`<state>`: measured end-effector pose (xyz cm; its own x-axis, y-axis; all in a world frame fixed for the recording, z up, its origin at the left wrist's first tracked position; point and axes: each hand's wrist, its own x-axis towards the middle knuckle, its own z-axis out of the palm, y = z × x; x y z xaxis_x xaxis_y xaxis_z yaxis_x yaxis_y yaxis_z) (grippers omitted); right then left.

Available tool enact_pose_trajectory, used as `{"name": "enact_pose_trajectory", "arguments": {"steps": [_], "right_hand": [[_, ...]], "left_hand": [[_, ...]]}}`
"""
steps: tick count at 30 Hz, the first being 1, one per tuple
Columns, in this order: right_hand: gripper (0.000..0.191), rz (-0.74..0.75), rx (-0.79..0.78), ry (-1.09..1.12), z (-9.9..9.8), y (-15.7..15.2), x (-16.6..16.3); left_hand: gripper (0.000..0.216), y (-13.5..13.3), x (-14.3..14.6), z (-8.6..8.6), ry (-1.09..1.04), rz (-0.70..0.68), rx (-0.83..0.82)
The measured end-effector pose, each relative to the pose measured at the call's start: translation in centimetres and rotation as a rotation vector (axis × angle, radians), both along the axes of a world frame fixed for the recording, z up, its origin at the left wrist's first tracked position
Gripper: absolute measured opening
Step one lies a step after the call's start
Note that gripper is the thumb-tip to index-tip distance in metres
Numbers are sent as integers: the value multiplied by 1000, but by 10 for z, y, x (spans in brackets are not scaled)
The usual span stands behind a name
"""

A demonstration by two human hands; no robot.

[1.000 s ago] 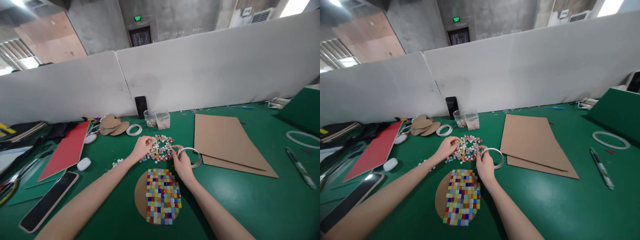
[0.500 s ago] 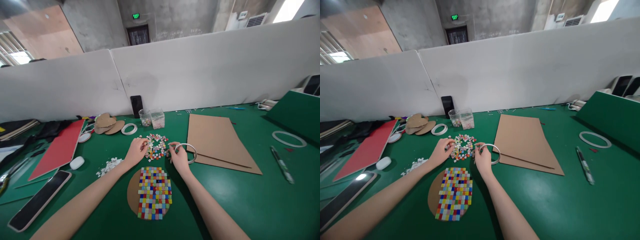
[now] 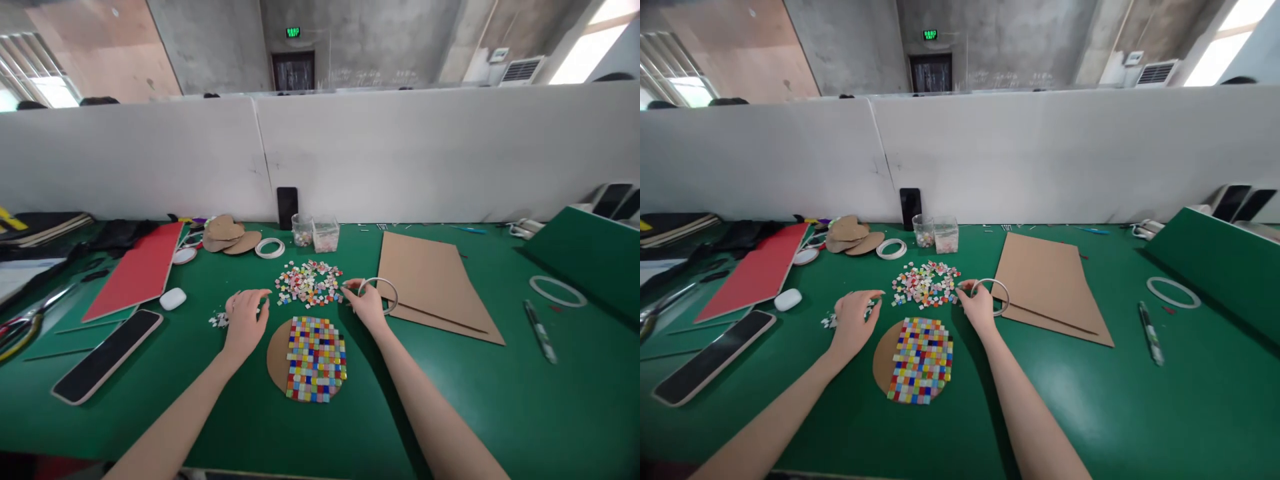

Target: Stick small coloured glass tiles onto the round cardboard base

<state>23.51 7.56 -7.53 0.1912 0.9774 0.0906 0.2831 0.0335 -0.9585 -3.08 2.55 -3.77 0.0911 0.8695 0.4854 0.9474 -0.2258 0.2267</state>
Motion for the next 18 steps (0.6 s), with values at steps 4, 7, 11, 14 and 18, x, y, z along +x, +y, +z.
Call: {"name": "enact_pose_trajectory", "arguments": {"steps": [4, 7, 11, 14, 18], "right_hand": [[28, 19, 9, -44, 0, -1, 0], [31, 44, 20, -99, 0, -1, 1], [29, 90, 30, -163, 2, 0, 3], [29, 109, 29, -185, 2, 0, 3], [28, 98, 37, -184, 1, 1, 1]], "left_hand": [[22, -1, -2, -1, -17, 62, 13], [22, 2, -4, -7, -12, 72, -31], [24, 5, -9, -15, -34, 91, -48], [24, 6, -10, -17, -32, 88, -55], [24, 3, -6, -15, 34, 118, -19]]}}
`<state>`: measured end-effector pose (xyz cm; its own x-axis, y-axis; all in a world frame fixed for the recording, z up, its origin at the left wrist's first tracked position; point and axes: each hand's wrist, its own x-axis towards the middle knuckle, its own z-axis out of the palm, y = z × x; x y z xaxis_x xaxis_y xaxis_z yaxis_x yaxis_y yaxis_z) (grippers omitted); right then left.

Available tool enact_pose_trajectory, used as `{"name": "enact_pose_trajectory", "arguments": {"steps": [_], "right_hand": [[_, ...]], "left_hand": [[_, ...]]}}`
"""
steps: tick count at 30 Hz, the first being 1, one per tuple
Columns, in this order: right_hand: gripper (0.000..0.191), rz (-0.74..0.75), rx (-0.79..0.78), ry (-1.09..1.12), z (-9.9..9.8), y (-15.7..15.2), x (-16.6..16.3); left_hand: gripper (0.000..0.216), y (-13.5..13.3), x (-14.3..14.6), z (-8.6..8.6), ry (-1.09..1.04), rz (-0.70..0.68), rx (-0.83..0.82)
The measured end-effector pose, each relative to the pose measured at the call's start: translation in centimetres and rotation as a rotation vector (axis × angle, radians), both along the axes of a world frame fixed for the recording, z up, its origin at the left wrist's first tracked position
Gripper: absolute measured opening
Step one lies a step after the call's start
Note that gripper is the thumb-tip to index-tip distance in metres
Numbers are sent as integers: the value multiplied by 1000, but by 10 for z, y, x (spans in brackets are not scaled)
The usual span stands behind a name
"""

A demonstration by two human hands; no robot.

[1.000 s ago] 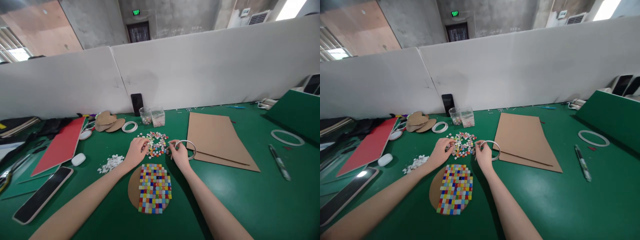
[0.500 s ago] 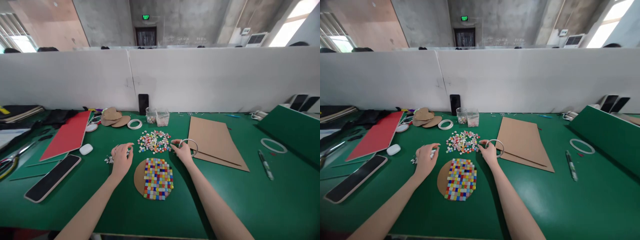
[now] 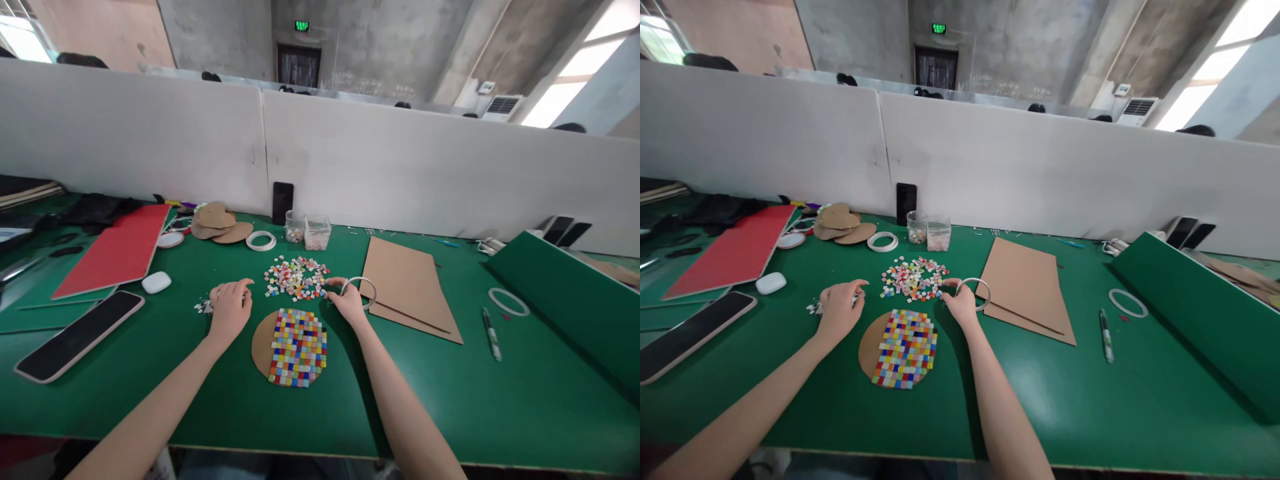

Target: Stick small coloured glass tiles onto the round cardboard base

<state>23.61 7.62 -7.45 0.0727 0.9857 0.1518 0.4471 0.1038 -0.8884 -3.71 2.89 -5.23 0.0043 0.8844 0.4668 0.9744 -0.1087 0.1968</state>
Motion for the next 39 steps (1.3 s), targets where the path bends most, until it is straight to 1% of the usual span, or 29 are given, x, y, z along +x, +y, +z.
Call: {"name": "enact_pose_trajectory", "arguments": {"steps": [7, 11, 16, 23, 26, 30, 35, 39], "right_hand": [[27, -13, 16, 13, 0, 4, -5], [22, -32, 29, 29, 0, 4, -6], [24, -69, 34, 50, -1, 4, -7], [32, -110, 26, 51, 4, 2, -10], [32, -116, 14, 61, 4, 2, -11], [34, -128, -6, 78, 3, 2, -10], [34, -130, -23, 81, 3, 1, -10], [34, -124, -33, 86, 2, 1, -11]], "left_hand": [[29, -3, 8, 3, 93, 16, 48], [31, 0, 10, 3, 119, 28, 43], [30, 0, 10, 4, 130, 28, 28], [27, 2, 6, 4, 69, 37, -12], [26, 3, 5, 6, 19, 72, -57], [27, 4, 3, 7, -34, 72, -102], [25, 4, 1, 6, -79, 90, -100], [25, 0, 4, 7, -127, 56, -88]]}}
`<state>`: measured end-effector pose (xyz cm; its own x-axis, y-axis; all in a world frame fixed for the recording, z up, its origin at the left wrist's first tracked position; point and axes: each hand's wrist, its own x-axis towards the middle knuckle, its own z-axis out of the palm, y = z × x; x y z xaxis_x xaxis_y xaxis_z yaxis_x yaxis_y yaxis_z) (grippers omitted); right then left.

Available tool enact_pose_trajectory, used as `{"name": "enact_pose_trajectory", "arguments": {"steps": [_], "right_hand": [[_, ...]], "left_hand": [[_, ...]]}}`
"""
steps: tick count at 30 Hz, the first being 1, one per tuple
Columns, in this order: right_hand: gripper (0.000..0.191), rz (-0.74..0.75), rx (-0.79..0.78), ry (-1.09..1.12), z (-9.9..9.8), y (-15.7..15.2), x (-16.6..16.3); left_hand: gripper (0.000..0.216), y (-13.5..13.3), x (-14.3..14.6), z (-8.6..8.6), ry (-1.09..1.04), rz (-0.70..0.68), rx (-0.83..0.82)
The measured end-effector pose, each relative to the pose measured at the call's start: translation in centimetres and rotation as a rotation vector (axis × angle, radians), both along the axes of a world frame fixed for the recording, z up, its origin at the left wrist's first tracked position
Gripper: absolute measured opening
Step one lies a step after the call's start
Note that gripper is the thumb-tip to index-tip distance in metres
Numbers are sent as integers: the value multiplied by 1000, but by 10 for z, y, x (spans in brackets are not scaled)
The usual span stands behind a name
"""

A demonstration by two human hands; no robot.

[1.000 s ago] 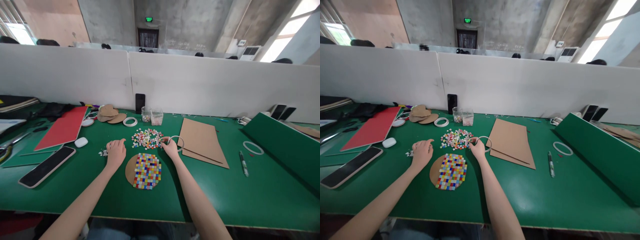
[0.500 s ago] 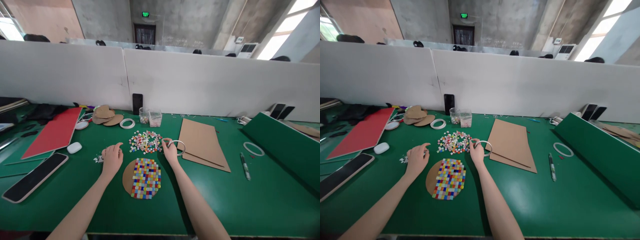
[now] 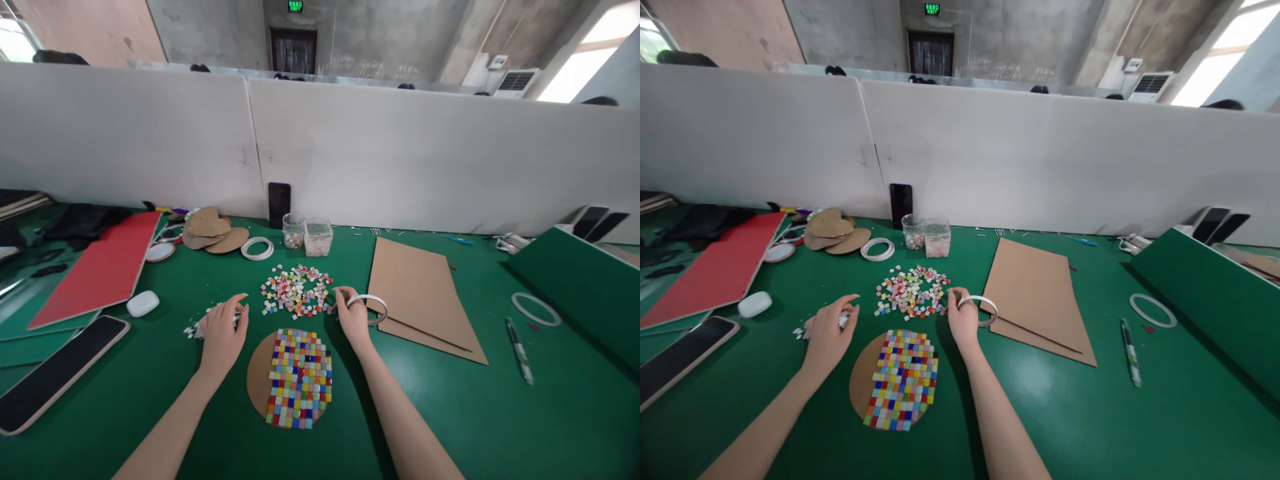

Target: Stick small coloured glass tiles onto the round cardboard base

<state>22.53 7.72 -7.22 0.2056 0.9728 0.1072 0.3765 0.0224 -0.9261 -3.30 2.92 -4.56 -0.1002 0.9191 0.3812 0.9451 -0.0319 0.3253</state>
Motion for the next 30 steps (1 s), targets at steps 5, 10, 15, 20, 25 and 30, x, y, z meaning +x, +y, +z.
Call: {"name": "enact_pose_trajectory", "arguments": {"steps": [5, 10, 15, 20, 25, 30], "right_hand": [[35, -4, -9, 13, 0, -1, 0], [34, 0, -23, 21, 0, -4, 1], [33, 24, -33, 13, -1, -3, 3], [32, 20, -44, -4, 0, -4, 2], [30, 14, -37, -28, 2, -4, 0], [31, 12, -37, -47, 1, -4, 1]], "left_hand": [[23, -4, 2, 1, -31, 2, 2], [22, -5, 5, 0, -45, -61, 2], [21, -2, 15, -1, -84, -251, -98], [19, 6, 21, -1, 11, -320, -187], [19, 12, 21, 1, 5, -294, -255], [19, 21, 22, 3, 121, -358, -286]]}}
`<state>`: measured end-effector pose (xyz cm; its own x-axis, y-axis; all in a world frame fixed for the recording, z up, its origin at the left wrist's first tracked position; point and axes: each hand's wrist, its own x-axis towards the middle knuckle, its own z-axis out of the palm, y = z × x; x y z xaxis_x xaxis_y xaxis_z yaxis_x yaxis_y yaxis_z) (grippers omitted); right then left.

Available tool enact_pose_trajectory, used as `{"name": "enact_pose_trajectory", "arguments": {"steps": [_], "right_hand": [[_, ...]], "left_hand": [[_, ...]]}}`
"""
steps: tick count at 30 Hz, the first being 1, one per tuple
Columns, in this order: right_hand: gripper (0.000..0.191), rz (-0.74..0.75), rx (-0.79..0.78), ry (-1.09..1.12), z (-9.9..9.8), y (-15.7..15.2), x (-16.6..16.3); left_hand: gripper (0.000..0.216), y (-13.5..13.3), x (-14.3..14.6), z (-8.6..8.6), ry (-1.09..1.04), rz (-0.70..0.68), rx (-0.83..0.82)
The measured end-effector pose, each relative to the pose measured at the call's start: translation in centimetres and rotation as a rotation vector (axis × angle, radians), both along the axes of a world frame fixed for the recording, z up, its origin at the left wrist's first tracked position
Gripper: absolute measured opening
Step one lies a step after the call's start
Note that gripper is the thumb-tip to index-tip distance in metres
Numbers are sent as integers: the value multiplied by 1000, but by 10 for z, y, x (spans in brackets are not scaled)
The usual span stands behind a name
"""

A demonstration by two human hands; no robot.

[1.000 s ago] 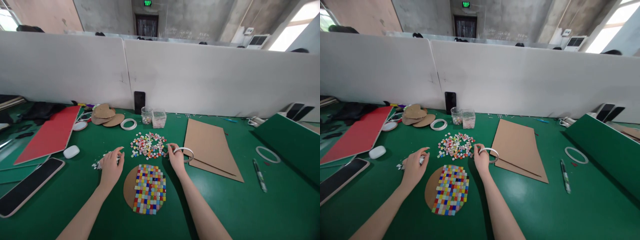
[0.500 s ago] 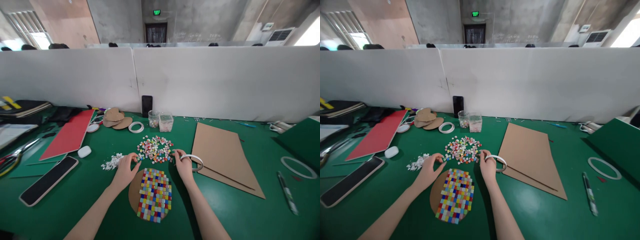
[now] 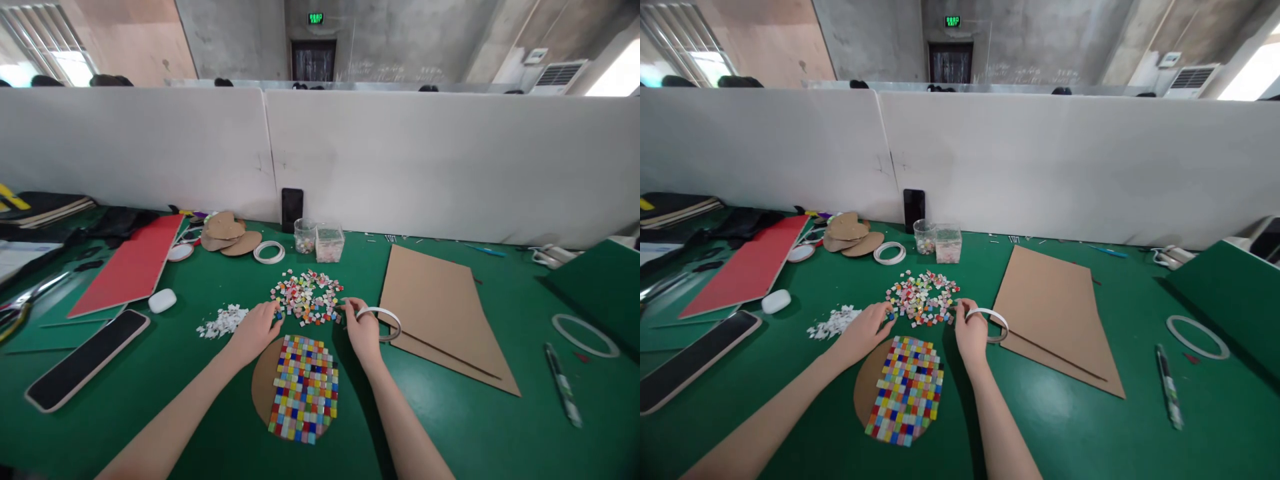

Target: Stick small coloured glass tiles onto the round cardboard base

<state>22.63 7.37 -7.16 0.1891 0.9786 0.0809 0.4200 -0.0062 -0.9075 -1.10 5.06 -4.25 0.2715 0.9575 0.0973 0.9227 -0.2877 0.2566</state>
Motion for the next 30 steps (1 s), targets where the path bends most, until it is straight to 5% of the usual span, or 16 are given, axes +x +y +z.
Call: {"name": "enact_pose_trajectory", "arguments": {"steps": [15, 25, 30], "right_hand": [[28, -59, -11, -39, 4, -5, -6], [31, -144, 7, -37, 5, -1, -18], [31, -141, 9, -1, 1, 2, -16]], "left_hand": [[18, -1, -3, -5, -2, -23, 54], [20, -7, -19, -1, -358, 135, -20], [26, -7, -15, 1, -366, 109, -63]]}}
